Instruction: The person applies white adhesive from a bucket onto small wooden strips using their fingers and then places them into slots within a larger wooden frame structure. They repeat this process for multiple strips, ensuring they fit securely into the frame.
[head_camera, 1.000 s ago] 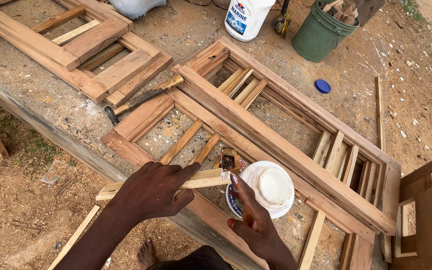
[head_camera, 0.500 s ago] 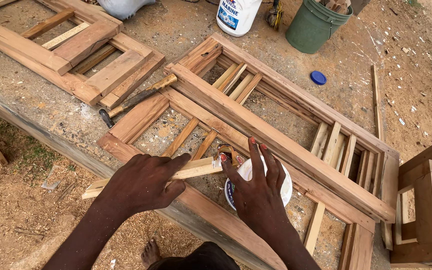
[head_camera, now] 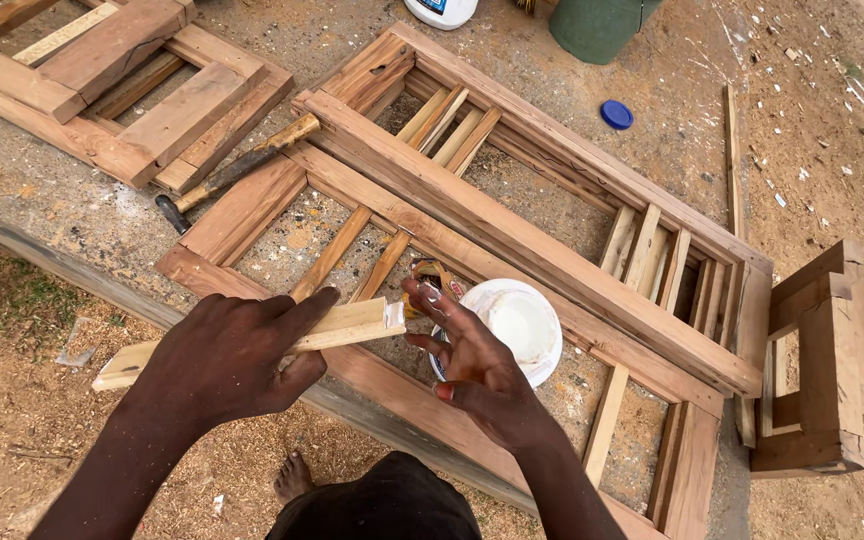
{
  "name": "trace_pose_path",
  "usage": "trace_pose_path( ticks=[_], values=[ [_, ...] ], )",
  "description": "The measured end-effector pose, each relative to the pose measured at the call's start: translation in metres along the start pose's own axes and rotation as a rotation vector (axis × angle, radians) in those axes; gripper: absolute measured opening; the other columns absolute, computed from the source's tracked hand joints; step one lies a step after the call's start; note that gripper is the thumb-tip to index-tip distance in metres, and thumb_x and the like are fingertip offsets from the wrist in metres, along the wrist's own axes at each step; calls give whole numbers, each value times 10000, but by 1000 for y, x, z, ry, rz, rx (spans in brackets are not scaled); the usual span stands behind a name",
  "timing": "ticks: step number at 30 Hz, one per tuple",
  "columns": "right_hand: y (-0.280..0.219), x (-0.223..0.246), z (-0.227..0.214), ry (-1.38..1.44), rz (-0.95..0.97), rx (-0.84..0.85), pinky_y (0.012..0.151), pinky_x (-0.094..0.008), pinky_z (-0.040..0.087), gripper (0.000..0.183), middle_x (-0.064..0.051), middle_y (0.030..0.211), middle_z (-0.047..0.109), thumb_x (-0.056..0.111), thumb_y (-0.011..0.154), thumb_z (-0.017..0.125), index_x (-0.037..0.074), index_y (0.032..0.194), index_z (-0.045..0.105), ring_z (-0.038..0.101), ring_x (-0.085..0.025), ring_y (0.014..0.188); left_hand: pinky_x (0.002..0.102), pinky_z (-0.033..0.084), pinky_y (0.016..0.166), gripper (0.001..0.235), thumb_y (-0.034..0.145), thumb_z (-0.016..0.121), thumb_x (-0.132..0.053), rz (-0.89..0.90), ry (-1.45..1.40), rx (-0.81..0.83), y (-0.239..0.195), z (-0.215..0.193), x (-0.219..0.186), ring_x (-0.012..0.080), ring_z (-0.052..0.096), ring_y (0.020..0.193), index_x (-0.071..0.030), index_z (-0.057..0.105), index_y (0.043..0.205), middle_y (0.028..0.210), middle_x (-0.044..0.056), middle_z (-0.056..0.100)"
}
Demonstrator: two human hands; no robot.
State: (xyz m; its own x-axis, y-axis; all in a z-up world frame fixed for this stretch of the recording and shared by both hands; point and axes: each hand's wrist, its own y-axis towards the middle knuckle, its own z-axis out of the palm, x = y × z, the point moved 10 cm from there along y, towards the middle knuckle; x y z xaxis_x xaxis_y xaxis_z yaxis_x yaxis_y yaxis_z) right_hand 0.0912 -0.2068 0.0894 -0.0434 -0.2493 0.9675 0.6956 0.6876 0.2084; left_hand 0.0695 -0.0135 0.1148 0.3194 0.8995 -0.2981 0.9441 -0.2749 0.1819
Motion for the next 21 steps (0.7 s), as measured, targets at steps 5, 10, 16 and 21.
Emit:
trace_pose_path(
  ticks=[5, 10, 16, 21],
  values=[
    [-5, -19, 7, 266, 30, 4, 1330, -598, 196, 999, -197, 1760, 226, 106, 824, 772, 132, 1672, 244, 149, -384, 1658, 494, 554, 758, 759, 821, 640, -456, -39, 17, 120, 0, 10, -1, 344, 730, 743, -167, 502, 1509, 1045, 154, 741],
    [-14, -36, 4, 200, 49, -60, 1307, -608, 211, 981, -189, 1757, 183, 106, 827, 784, 45, 1644, 243, 160, -359, 1636, 504, 563, 706, 725, 841, 632, -438, -13, 42, 61, -1, 2, -8, 344, 722, 696, -133, 515, 1488, 989, 149, 739],
    [-21, -38, 3, 182, 64, -69, 1292, -628, 223, 935, -196, 1752, 214, 158, 860, 790, 30, 1639, 290, 168, -372, 1634, 501, 568, 646, 724, 824, 653, -433, 25, 89, 23, -4, -6, -13, 331, 720, 657, -123, 533, 1468, 946, 134, 726],
    [-24, 1, -8, -290, -36, -26, 1288, -606, 185, 529, -201, 1721, 265, 63, 881, 650, 102, 1403, 571, 169, -374, 1637, 467, 571, 581, 732, 799, 707, -398, 151, 129, -115, -10, -15, -23, 307, 701, 619, -101, 554, 1450, 875, 114, 687]
  ],
)
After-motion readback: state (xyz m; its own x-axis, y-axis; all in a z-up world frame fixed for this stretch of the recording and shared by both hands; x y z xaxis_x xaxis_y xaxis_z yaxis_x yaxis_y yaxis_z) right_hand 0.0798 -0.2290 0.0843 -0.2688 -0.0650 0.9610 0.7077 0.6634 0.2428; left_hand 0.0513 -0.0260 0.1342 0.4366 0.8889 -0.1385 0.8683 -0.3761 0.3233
